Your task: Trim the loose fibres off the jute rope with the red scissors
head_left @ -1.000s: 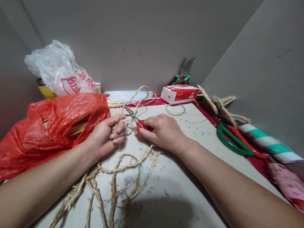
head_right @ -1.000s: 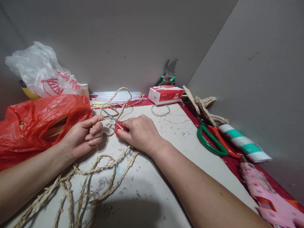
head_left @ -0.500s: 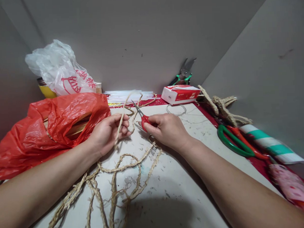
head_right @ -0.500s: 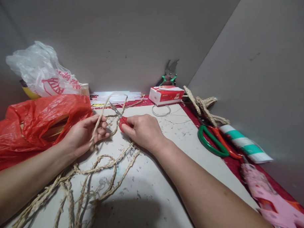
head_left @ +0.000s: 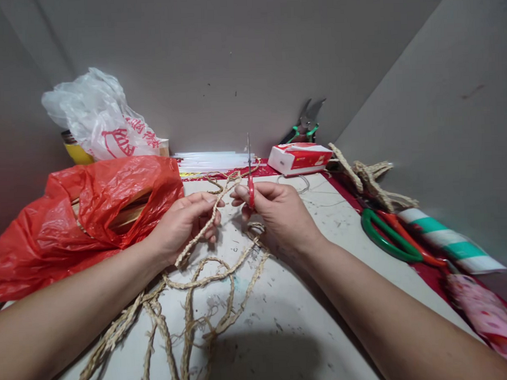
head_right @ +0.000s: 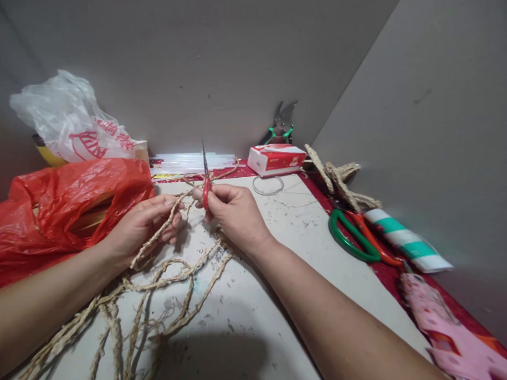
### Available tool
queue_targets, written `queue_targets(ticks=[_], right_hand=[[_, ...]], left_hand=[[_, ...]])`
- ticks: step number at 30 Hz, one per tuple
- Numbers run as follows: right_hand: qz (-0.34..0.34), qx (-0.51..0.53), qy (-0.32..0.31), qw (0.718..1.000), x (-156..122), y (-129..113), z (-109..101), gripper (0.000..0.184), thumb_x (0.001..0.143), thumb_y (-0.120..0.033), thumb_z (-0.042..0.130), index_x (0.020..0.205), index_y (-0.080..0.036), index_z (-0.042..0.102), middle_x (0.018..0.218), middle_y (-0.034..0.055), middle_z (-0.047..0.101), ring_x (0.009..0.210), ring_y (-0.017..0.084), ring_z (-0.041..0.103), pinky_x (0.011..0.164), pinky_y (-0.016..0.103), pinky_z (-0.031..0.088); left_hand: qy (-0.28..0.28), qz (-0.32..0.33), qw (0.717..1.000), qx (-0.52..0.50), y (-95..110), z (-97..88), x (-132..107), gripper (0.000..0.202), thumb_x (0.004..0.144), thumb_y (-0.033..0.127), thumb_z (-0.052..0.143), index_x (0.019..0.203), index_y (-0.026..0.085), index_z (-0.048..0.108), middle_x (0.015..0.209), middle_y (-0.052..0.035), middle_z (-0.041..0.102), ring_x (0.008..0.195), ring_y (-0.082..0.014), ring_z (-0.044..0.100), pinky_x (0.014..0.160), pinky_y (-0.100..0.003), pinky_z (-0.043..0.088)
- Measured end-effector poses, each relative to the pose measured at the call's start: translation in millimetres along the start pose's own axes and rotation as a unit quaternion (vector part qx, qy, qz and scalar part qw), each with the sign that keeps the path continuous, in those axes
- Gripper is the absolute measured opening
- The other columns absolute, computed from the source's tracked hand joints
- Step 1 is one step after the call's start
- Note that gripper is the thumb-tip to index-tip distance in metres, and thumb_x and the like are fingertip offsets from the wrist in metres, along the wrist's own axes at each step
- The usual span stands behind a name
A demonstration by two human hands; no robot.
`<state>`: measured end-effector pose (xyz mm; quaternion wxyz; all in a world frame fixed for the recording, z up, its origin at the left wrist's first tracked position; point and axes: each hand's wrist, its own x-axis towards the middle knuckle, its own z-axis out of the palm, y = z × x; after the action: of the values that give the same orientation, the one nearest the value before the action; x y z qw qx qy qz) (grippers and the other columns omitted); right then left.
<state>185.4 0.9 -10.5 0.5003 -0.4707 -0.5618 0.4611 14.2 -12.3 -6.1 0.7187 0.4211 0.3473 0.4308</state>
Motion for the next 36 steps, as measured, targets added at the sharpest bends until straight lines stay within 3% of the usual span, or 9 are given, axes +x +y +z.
queue_targets(ticks=[6,13,16,20,23,26,30,32,36], right_hand=[[0.102,0.153,-0.059,0.981,-3.5,-8.8,5.3,0.034,0.054,-0.042,0.082,0.066,-0.015,0.066,0.049,-0.0043,0.054,0.045,0.006,0.045,0.046,0.019,0.036],[0.016,0.209,0.023,0.977,7.3,-19.9,-13.0,0.024,0.058,-0.034,0.081,0.065,-0.017,0.066,0.057,-0.0039,0.061,0.052,0.006,0.055,0.051,0.017,0.045],[0.005,0.227,0.032,0.973,12.1,-24.2,-21.7,0.025,0.056,-0.035,0.081,0.067,-0.018,0.066,0.058,-0.0049,0.061,0.055,0.006,0.058,0.056,0.018,0.048],[0.000,0.212,0.035,0.977,16.0,-20.5,-24.6,0.031,0.054,-0.040,0.081,0.070,-0.018,0.066,0.062,-0.0040,0.062,0.058,0.008,0.060,0.058,0.020,0.049],[-0.011,0.105,0.062,0.992,17.0,-8.6,-21.9,0.031,0.061,-0.044,0.076,0.066,-0.017,0.062,0.063,-0.0019,0.061,0.058,0.011,0.059,0.054,0.022,0.045],[-0.088,-0.082,0.040,0.992,13.1,3.9,-17.2,0.028,0.073,-0.039,0.064,0.058,-0.017,0.055,0.056,-0.0023,0.053,0.055,0.011,0.051,0.052,0.023,0.038],[-0.225,-0.351,-0.049,0.908,2.4,8.1,-12.1,0.021,0.077,-0.029,0.057,0.059,-0.017,0.055,0.063,-0.0009,0.054,0.058,0.010,0.045,0.057,0.024,0.034],[-0.236,-0.436,-0.065,0.866,-1.7,5.2,-10.9,0.021,0.077,-0.031,0.055,0.061,-0.018,0.055,0.065,-0.0003,0.057,0.058,0.010,0.045,0.058,0.025,0.032],[-0.206,-0.528,-0.061,0.821,-4.6,-2.1,-10.2,0.026,0.077,-0.040,0.053,0.065,-0.019,0.058,0.068,0.0011,0.061,0.059,0.012,0.048,0.057,0.026,0.029]], left_hand=[[-0.039,-0.018,0.998,0.052,-3.8,4.8,-4.9,0.015,0.077,0.027,0.068,0.075,0.015,0.059,0.057,0.0031,0.057,0.045,-0.0040,0.047,0.046,-0.015,0.036],[-0.100,-0.045,0.991,0.082,-1.5,1.8,-6.3,0.025,0.081,0.034,0.062,0.083,0.010,0.069,0.067,-0.0058,0.066,0.048,-0.0082,0.057,0.051,-0.020,0.043],[-0.086,-0.028,0.993,0.075,1.0,4.0,-8.2,0.020,0.078,0.030,0.067,0.084,0.011,0.068,0.061,-0.0023,0.063,0.044,-0.0056,0.052,0.046,-0.017,0.039],[-0.012,0.022,0.996,0.087,2.3,8.1,-9.9,0.018,0.076,0.030,0.069,0.080,0.013,0.064,0.058,0.0011,0.060,0.039,-0.0027,0.043,0.040,-0.015,0.029],[0.057,0.067,0.988,0.124,0.6,8.1,-8.7,0.018,0.076,0.031,0.068,0.078,0.014,0.061,0.057,0.0021,0.060,0.036,-0.0022,0.039,0.036,-0.015,0.024],[0.128,0.110,0.974,0.152,-2.3,5.3,-5.4,0.019,0.077,0.032,0.067,0.076,0.014,0.060,0.055,0.0030,0.059,0.035,-0.0021,0.037,0.036,-0.015,0.023],[0.177,0.139,0.961,0.159,-6.1,0.6,0.2,0.018,0.076,0.032,0.067,0.075,0.015,0.061,0.053,0.0038,0.058,0.036,-0.0026,0.037,0.037,-0.016,0.025],[0.188,0.143,0.960,0.152,-7.7,-1.2,2.3,0.018,0.075,0.032,0.068,0.077,0.015,0.061,0.052,0.0043,0.057,0.037,-0.0029,0.037,0.037,-0.015,0.026],[0.198,0.146,0.960,0.135,-9.6,-2.9,3.8,0.018,0.073,0.032,0.070,0.080,0.016,0.064,0.052,0.0048,0.056,0.040,-0.0041,0.041,0.038,-0.015,0.028]])
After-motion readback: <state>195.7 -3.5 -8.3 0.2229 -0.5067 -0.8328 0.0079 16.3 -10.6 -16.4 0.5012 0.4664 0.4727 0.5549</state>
